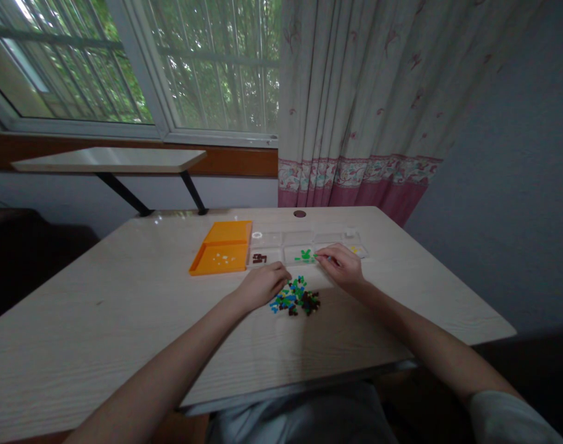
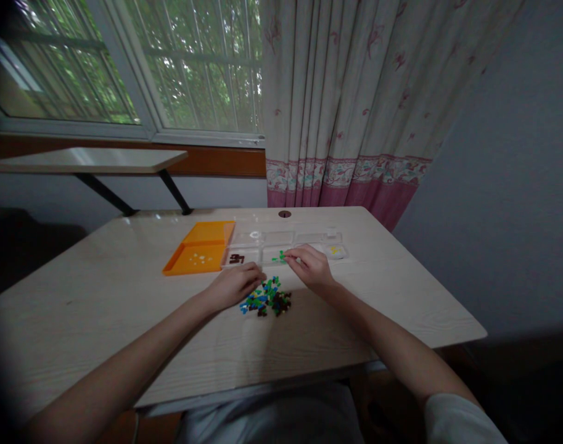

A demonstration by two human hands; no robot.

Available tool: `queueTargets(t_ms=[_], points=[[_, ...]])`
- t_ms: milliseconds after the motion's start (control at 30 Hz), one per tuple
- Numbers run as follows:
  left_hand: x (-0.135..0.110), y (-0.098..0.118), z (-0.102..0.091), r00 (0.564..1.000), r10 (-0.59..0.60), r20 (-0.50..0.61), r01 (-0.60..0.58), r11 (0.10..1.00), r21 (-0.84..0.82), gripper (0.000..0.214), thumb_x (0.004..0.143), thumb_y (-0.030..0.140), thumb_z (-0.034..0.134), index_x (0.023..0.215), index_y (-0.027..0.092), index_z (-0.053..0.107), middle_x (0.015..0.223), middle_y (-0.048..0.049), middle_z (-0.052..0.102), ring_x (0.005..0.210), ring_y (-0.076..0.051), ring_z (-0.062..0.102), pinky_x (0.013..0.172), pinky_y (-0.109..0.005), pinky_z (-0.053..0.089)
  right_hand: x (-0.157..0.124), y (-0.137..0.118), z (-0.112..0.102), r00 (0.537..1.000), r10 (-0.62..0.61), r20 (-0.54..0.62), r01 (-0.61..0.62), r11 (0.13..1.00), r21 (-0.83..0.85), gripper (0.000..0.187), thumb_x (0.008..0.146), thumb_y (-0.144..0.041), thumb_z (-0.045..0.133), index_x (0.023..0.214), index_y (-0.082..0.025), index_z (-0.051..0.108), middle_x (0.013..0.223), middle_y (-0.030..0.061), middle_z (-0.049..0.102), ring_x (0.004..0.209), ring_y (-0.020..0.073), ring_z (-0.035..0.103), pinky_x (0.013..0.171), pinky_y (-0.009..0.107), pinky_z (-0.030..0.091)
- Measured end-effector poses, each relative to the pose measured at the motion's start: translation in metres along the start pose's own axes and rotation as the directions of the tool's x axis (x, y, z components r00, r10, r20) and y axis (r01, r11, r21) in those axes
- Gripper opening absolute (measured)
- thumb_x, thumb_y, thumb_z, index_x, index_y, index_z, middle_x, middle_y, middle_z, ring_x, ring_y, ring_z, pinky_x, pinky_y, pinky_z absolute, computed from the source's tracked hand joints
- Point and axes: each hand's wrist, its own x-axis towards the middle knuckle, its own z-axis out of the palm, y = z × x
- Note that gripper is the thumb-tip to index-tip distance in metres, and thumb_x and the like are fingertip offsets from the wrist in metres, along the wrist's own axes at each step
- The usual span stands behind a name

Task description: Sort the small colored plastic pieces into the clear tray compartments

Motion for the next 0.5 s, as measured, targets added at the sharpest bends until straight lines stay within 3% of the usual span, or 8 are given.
queueTargets(t_ms=[167, 500], points=[[-0.0001, -0.0002, -0.0018, 1.000, 0.003, 0.006, -0.004, 0.999, 0.043, 0.022, 0.087, 0.026, 0.039, 0.094, 0.020, 0.058, 0.093, -0.0043, 0.057, 0.083, -0.015, 0.056, 0.070, -0.024, 0.042, -0.0011, 0.0018, 0.0012, 1.000, -0.018, 0.001, 0.018, 1.000, 0.022, 0.011, 0.081, -0.025, 0.055, 0.080, -0.020, 0.064, 0.070, 0.0033, 0.065, 0.059, 0.0118, 0.055, 0.056, 0.024, 0.046], [-0.0011, 0.0011, -0.0057, 0.998, 0.039, 0.040, -0.045, 0.981, 0.188, 0.026, 0.089, 0.029, 0.035, 0.090, 0.018, 0.058, 0.087, -0.0049, 0.056, 0.077, -0.015, 0.055, 0.063, -0.022, 0.040, -0.0012, 0.0058, 0.0023, 0.997, 0.060, 0.056, -0.060, 0.998, 0.003, 0.013, 0.080, -0.028, 0.054, 0.078, -0.020, 0.065, 0.072, 0.0029, 0.065, 0.053, 0.0103, 0.050, 0.053, 0.023, 0.043]])
